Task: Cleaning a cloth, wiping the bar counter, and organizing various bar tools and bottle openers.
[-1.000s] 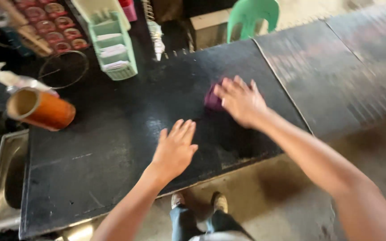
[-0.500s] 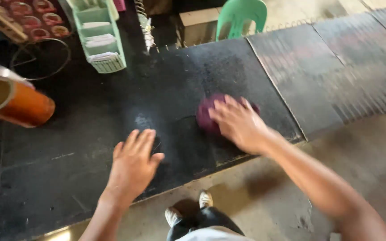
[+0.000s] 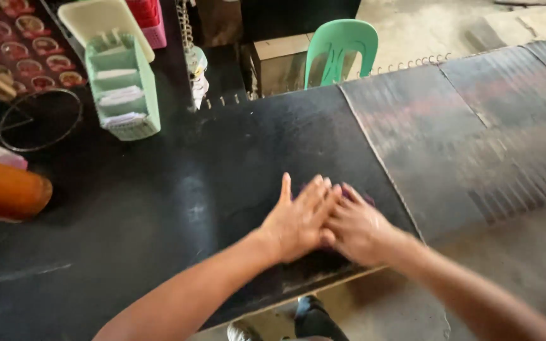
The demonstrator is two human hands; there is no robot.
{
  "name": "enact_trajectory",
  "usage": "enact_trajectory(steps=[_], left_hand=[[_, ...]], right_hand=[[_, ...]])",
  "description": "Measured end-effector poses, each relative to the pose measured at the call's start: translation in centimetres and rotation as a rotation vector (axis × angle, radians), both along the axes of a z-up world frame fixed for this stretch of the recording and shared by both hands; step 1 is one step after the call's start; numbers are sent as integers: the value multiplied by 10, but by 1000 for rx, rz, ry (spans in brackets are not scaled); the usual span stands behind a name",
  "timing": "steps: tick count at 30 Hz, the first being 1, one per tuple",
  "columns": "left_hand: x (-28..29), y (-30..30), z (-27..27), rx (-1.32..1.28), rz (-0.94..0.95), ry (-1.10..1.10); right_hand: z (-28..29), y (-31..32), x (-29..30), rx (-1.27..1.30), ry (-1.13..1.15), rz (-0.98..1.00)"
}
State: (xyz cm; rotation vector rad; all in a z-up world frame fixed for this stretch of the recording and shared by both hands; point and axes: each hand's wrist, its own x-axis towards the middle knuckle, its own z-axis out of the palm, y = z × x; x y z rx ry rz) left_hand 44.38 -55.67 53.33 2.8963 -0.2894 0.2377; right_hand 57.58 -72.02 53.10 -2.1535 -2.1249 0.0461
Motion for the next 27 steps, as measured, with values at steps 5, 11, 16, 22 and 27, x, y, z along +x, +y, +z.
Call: enact_trajectory(steps=[5, 11, 16, 22, 27], left_hand=[[105, 56, -20, 101, 307, -70], [189, 127, -23, 44, 614, 25], [179, 108, -18, 22, 645, 89], [67, 0, -1, 178, 419, -158], [-49, -85, -3, 115, 235, -69]], right_hand=[[-3, 84, 128, -14, -108, 137], [-11, 166, 208, 375, 108, 16], [-44, 166, 208, 256, -11, -130], [13, 33, 92, 123, -78, -49], [-14, -73, 0, 57, 19, 98]])
